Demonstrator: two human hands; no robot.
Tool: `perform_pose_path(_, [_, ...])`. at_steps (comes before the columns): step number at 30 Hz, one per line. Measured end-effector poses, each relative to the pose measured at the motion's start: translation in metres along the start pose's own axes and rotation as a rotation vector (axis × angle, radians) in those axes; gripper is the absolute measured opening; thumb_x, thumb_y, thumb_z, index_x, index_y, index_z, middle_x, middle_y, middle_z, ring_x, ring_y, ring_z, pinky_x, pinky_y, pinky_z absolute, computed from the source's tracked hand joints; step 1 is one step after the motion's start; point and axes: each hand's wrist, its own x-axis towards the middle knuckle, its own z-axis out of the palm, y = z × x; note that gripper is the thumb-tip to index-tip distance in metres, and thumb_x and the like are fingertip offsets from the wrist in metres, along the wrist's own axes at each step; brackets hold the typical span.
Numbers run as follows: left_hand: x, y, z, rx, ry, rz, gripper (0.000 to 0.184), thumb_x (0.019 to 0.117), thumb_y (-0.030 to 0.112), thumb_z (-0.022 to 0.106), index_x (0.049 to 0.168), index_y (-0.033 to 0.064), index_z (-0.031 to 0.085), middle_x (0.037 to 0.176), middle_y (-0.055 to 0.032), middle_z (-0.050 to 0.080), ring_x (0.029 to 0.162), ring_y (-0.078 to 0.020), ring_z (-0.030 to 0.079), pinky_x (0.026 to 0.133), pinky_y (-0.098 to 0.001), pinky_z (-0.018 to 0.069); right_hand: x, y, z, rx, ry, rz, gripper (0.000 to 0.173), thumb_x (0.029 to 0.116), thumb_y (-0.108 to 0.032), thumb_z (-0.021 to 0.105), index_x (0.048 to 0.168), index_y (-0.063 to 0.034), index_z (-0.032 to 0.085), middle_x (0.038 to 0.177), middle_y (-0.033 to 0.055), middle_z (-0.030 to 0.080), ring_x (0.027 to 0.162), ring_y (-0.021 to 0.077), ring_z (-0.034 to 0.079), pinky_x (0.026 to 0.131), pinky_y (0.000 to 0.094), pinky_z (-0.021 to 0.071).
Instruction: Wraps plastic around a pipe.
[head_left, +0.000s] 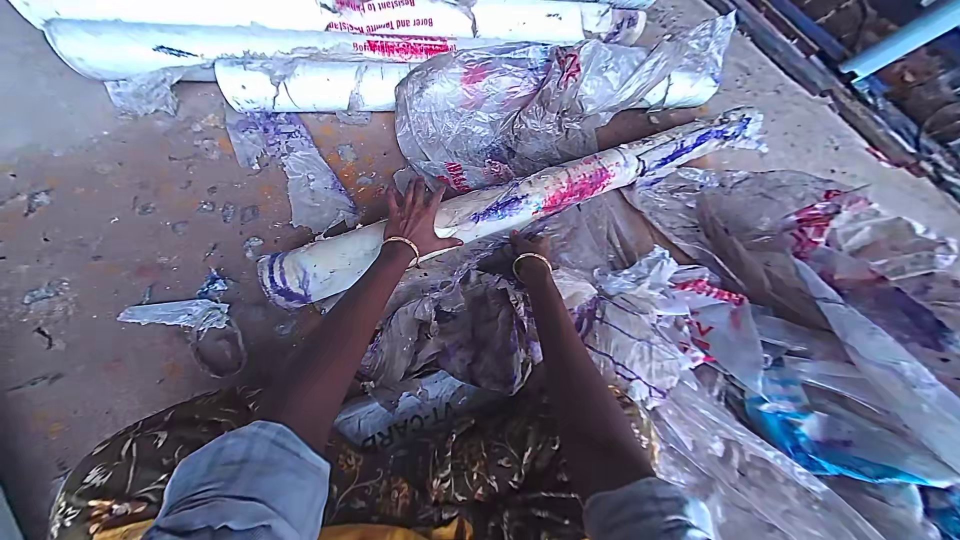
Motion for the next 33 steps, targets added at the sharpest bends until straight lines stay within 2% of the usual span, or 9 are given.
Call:
perform_pose_path(3, [0.014,-0.009,-0.012,-0.058,-0.058,-0.083,0.121,0.0733,0.077,0.074,0.166,0.0219,0.019,0.171,-0.0230,0.006,0.160,-0.0385,0.001,0.120,-0.0711,-0.0027,-0.002,0.000,0.003,0.027,-0.003,-0.009,0.034,0.1023,-0.021,0.065,0.119,0.0082,0.061,0.111,0.0229,0.063,0.097,0.0278,0.059,0.090,0.0458,0.0468])
perform_pose_path(9, [0.049,-0.040,-0.020,-0.153,-0.063,-0.089,0.118,0.0754,0.074,0.075,0.165,0.0178,0.022,0.171,-0.0243,0.004,0.159,-0.0413,-0.002,0.118,-0.0739,-0.0003,-0.043,0.045,0.015,-0.455,-0.143,0.006,0.033,0.1048,-0.021,0.059,0.117,0.0088,0.066,0.121,0.0288,0.066,0.118,0.0375,0.063,0.104,0.0496,0.0452])
perform_pose_path(13, [0.049,-0.037,-0.015,-0.147,-0.108,-0.071,0.116,0.0773,0.076,0.072,0.165,0.0183,0.021,0.171,-0.0242,0.004,0.159,-0.0411,-0.002,0.118,-0.0734,0.0007,-0.036,0.048,-0.002,-0.349,-0.026,-0.001,0.039,0.1030,-0.030,0.063,0.112,0.0085,0.063,0.104,0.0293,0.067,0.097,0.0420,0.065,0.086,0.0584,0.0506])
perform_pose_path(15, [0.046,-0.036,-0.012,-0.147,-0.105,-0.054,0.119,0.0760,0.078,0.071,0.165,0.0181,0.021,0.171,-0.0247,0.005,0.159,-0.0419,-0.003,0.118,-0.0732,-0.0031,-0.036,0.044,-0.007,-0.310,0.077,-0.085,0.046,0.0986,-0.032,0.069,0.124,0.0057,0.059,0.108,0.0299,0.067,0.098,0.0446,0.065,0.084,0.0620,0.0503])
perform_pose_path(18, [0.043,-0.036,-0.008,-0.171,-0.076,-0.034,0.120,0.0750,0.078,0.072,0.165,0.0165,0.022,0.170,-0.0267,0.005,0.159,-0.0421,-0.003,0.119,-0.0720,-0.0020,-0.051,0.011,-0.016,-0.339,0.185,-0.340,0.067,0.0974,-0.027,0.071,0.153,-0.0036,0.040,0.141,0.0304,0.053,0.119,0.0488,0.059,0.094,0.0642,0.0484])
perform_pose_path(21, [0.040,-0.034,-0.008,-0.152,-0.081,-0.051,0.120,0.0738,0.080,0.071,0.165,0.0189,0.023,0.171,-0.0248,0.004,0.159,-0.0388,-0.003,0.119,-0.0721,-0.0044,-0.077,-0.015,-0.007,-0.212,0.112,-0.620,0.025,0.1041,-0.017,0.059,0.121,0.0005,0.064,0.102,0.0215,0.068,0.070,0.0284,0.063,0.062,0.0441,0.0524])
perform_pose_path(23, [0.038,-0.031,-0.010,-0.141,-0.083,-0.056,0.120,0.0739,0.081,0.070,0.165,0.0191,0.022,0.171,-0.0241,0.005,0.159,-0.0382,-0.002,0.119,-0.0725,-0.0054,-0.090,-0.029,0.013,-0.110,-0.230,-0.450,0.026,0.1077,-0.023,0.054,0.112,-0.0002,0.065,0.082,0.0129,0.066,0.049,0.0148,0.056,0.046,0.0300,0.0511])
perform_pose_path(27, [0.038,-0.029,-0.012,-0.135,-0.064,-0.044,0.119,0.0748,0.080,0.070,0.164,0.0160,0.025,0.171,-0.0246,0.007,0.159,-0.0390,-0.001,0.119,-0.0731,-0.0047,-0.087,-0.028,0.068,-0.350,-0.335,-0.237,0.041,0.1052,-0.032,0.058,0.109,0.0089,0.062,0.100,0.0302,0.065,0.090,0.0428,0.066,0.077,0.0588,0.0526])
perform_pose_path(33, [0.040,-0.033,-0.012,-0.125,-0.052,-0.063,0.120,0.0718,0.083,0.069,0.164,0.0178,0.028,0.171,-0.0219,0.012,0.160,-0.0372,0.001,0.118,-0.0731,-0.0068,-0.086,0.002,0.082,-0.277,-0.365,-0.400,0.034,0.1084,-0.024,0.053,0.102,0.0068,0.065,0.096,0.0274,0.064,0.087,0.0402,0.062,0.075,0.0575,0.0501])
